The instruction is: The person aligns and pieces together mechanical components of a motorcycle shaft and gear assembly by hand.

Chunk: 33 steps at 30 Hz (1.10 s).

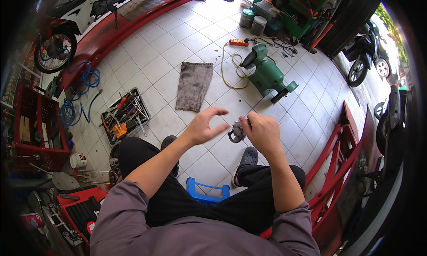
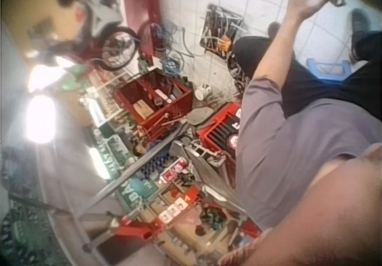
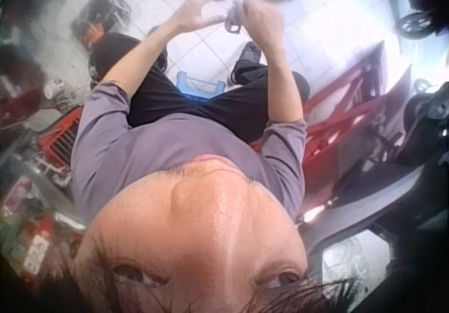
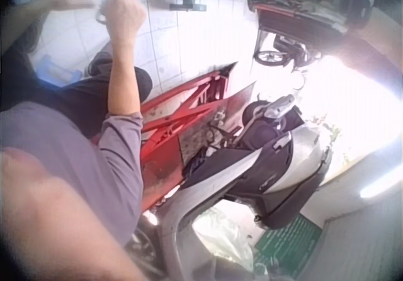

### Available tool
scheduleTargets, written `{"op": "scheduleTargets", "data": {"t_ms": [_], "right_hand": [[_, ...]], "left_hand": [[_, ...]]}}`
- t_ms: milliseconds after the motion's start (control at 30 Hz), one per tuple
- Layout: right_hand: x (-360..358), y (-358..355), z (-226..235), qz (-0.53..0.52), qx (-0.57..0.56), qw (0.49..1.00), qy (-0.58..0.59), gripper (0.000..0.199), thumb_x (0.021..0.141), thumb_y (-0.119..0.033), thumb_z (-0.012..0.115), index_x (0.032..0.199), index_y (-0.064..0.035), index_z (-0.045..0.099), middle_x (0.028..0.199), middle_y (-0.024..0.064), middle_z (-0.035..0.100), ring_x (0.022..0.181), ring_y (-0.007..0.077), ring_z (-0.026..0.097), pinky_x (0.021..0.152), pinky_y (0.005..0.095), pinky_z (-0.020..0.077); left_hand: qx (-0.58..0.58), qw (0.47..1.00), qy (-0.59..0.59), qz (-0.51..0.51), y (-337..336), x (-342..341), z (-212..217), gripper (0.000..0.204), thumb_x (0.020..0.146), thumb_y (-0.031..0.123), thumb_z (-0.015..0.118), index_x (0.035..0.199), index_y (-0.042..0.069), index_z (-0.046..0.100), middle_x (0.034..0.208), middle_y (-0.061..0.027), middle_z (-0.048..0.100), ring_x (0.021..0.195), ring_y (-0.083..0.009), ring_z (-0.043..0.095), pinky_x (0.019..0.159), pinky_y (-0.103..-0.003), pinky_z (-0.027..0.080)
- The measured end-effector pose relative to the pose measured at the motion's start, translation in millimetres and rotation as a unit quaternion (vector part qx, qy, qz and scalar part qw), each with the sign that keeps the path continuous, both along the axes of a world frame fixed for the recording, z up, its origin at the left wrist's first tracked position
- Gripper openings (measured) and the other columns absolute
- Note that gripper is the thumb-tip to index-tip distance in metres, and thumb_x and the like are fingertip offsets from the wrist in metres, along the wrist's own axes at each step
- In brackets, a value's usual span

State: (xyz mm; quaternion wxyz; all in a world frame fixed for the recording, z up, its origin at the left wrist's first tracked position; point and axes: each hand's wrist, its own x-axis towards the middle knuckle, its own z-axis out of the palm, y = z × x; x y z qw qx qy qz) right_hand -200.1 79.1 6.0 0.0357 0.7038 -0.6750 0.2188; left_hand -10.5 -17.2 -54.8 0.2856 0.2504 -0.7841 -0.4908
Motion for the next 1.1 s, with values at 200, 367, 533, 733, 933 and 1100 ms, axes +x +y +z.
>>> {"op": "scheduleTargets", "data": {"t_ms": [200,367,533,733,933,1100], "right_hand": [[9.6,2.9,3.9,0.049,-0.006,0.997,-0.053,0.03,0.086,-0.028,0.065,0.067,-0.0064,0.055,0.056,0.0086,0.057,0.049,0.0284,0.056,0.046,0.0385,0.0408],[13.4,3.3,6.8,0.08,-0.024,0.992,-0.094,0.029,0.085,-0.027,0.066,0.067,-0.0068,0.055,0.056,0.0083,0.056,0.048,0.0275,0.055,0.046,0.0378,0.0402],[11.9,4.2,6.2,0.06,-0.025,0.988,-0.143,0.029,0.085,-0.028,0.067,0.069,-0.006,0.056,0.057,0.0094,0.056,0.049,0.0287,0.054,0.046,0.0378,0.0397],[5.0,2.2,9.8,0.013,0.115,0.942,-0.316,0.024,0.088,-0.024,0.064,0.085,-0.0005,0.06,0.064,0.0104,0.057,0.056,0.022,0.055,0.052,0.0329,0.0414],[-20.5,-4.0,-8.1,0.055,0.207,0.86,-0.462,0.024,0.089,-0.02,0.063,0.099,0.0017,0.061,0.071,0.0035,0.057,0.065,0.0098,0.052,0.057,0.028,0.0421],[-7.0,-6.6,-10.4,-0.052,0.217,0.896,-0.384,0.03,0.087,-0.025,0.067,0.107,-0.0035,0.06,0.08,0.0069,0.063,0.065,0.012,0.054,0.059,0.0265,0.0433]], "left_hand": [[-0.065,0.992,0.009,-0.103,34.4,-13.4,-5.6,0.091,0.067,0.035,0.086,0.137,0.002,0.037,0.119,-0.0162,0.058,0.113,-0.0296,0.055,0.097,-0.039,0.044],[0.031,0.997,0.037,-0.056,37.1,-15.5,-8.2,0.09,0.065,0.034,0.087,0.134,0.005,0.037,0.11,-0.0166,0.061,0.098,-0.03,0.063,0.084,-0.037,0.05],[0.1,0.992,0.072,-0.028,39.2,-15.8,-11.3,0.071,0.069,0.03,0.086,0.122,0.005,0.045,0.1,-0.0111,0.064,0.087,-0.0164,0.064,0.073,-0.029,0.051],[0.425,0.895,0.082,-0.108,33.2,-15.7,-26.9,0.038,0.086,0.028,0.072,0.112,0.005,0.056,0.094,-0.0074,0.062,0.08,-0.0134,0.063,0.072,-0.028,0.053],[0.61,0.759,0.088,-0.21,46.5,-11.9,-25.3,0.059,0.083,0.027,0.074,0.127,0.007,0.041,0.091,-0.0079,0.059,0.082,-0.0208,0.064,0.074,-0.041,0.055],[0.624,0.764,0.061,-0.154,51.2,-14.6,-17.3,0.059,0.079,0.015,0.076,0.125,0.005,0.041,0.09,-0.0075,0.059,0.078,-0.0207,0.064,0.072,-0.041,0.056]]}}
